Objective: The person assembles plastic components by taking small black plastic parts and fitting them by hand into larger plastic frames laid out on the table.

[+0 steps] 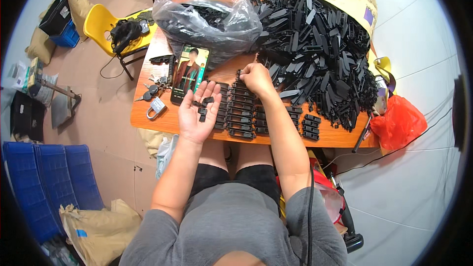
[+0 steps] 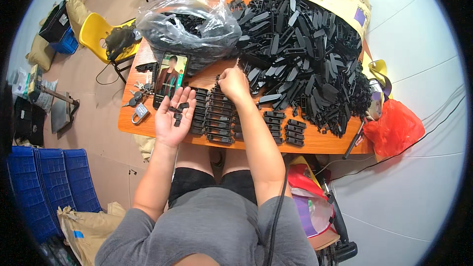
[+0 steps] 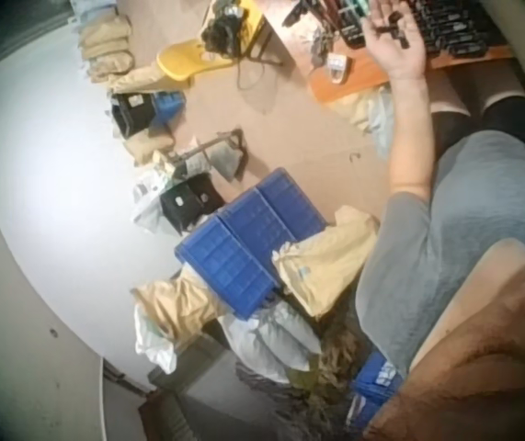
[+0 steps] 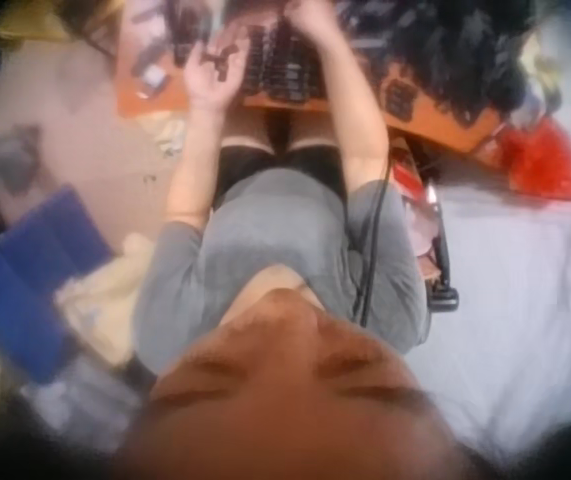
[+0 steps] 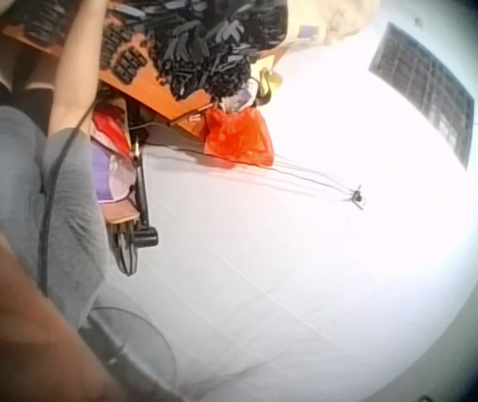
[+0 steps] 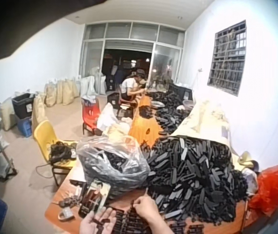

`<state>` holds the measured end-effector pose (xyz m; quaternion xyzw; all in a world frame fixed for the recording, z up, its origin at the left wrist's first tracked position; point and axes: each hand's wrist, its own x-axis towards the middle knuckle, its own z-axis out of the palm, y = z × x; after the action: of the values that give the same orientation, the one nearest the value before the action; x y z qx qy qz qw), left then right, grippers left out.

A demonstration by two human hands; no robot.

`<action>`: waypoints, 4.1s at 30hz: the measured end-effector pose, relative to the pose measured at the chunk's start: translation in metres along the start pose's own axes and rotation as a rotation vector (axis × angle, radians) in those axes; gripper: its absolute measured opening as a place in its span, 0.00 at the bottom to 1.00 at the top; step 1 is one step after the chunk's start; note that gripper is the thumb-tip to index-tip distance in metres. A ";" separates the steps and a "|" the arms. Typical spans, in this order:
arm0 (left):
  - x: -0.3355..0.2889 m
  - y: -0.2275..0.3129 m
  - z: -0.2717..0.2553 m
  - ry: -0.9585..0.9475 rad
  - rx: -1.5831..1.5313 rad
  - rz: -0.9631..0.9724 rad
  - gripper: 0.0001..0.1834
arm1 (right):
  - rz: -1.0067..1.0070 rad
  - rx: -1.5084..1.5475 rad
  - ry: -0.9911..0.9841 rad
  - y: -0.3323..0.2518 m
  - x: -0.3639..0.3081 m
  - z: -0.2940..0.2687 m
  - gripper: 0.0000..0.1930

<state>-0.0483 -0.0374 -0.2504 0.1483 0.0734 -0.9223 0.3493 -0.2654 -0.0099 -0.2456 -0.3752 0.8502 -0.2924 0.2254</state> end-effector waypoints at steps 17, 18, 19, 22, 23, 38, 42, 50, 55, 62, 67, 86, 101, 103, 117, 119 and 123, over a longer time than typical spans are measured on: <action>0.010 -0.016 0.002 -0.082 0.073 -0.069 0.26 | -0.562 0.021 -0.051 -0.049 -0.093 -0.015 0.09; 0.008 -0.021 0.007 -0.016 0.114 -0.055 0.26 | -0.558 0.019 -0.044 -0.048 -0.097 -0.014 0.09; 0.009 -0.022 0.006 -0.019 0.115 -0.061 0.26 | -0.540 0.035 -0.031 -0.046 -0.099 -0.013 0.09; 0.009 -0.018 -0.005 -0.146 0.060 -0.159 0.26 | -0.517 0.040 -0.013 -0.041 -0.100 -0.009 0.09; 0.008 -0.020 -0.005 -0.147 0.060 -0.157 0.26 | -0.502 0.023 -0.001 -0.039 -0.100 -0.008 0.09; -0.003 0.003 0.004 0.086 0.025 0.026 0.23 | -0.074 0.023 0.036 0.004 -0.026 0.002 0.07; -0.002 0.005 0.002 0.090 0.015 0.027 0.23 | -0.096 -0.048 0.018 -0.009 -0.025 0.004 0.07; 0.001 0.000 0.004 0.036 0.033 -0.001 0.24 | -0.090 -0.300 0.072 -0.014 -0.025 0.007 0.09; -0.002 -0.007 0.011 0.023 0.092 -0.012 0.27 | -0.421 0.001 0.078 -0.045 -0.080 0.000 0.07; -0.007 -0.015 0.004 0.004 0.148 -0.064 0.31 | -0.486 -0.073 0.019 -0.055 -0.122 0.011 0.07; -0.008 -0.008 0.003 0.016 0.090 -0.013 0.30 | -0.655 -0.191 0.223 -0.047 -0.140 0.025 0.04; -0.012 0.010 0.007 0.047 0.100 0.061 0.26 | 0.160 0.372 -0.066 -0.002 -0.061 0.006 0.08; -0.006 0.002 0.004 0.010 0.077 -0.002 0.27 | -0.107 -0.235 0.111 -0.027 -0.062 0.006 0.07; -0.003 0.005 -0.001 0.009 0.079 0.001 0.28 | -0.268 -0.056 0.135 -0.039 -0.083 0.006 0.07; -0.012 -0.010 0.011 0.007 0.083 0.001 0.29 | -0.539 -0.146 0.295 -0.052 -0.136 0.018 0.05; -0.011 -0.010 0.011 -0.015 0.093 0.022 0.28 | -0.758 -0.174 0.282 -0.046 -0.136 0.019 0.04; -0.009 -0.010 0.006 -0.067 0.084 0.012 0.28 | -0.666 0.087 0.184 -0.044 -0.138 0.015 0.06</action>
<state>-0.0493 -0.0257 -0.2413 0.1321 0.0221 -0.9269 0.3506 -0.1484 0.0672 -0.2046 -0.5941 0.6846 -0.4186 0.0558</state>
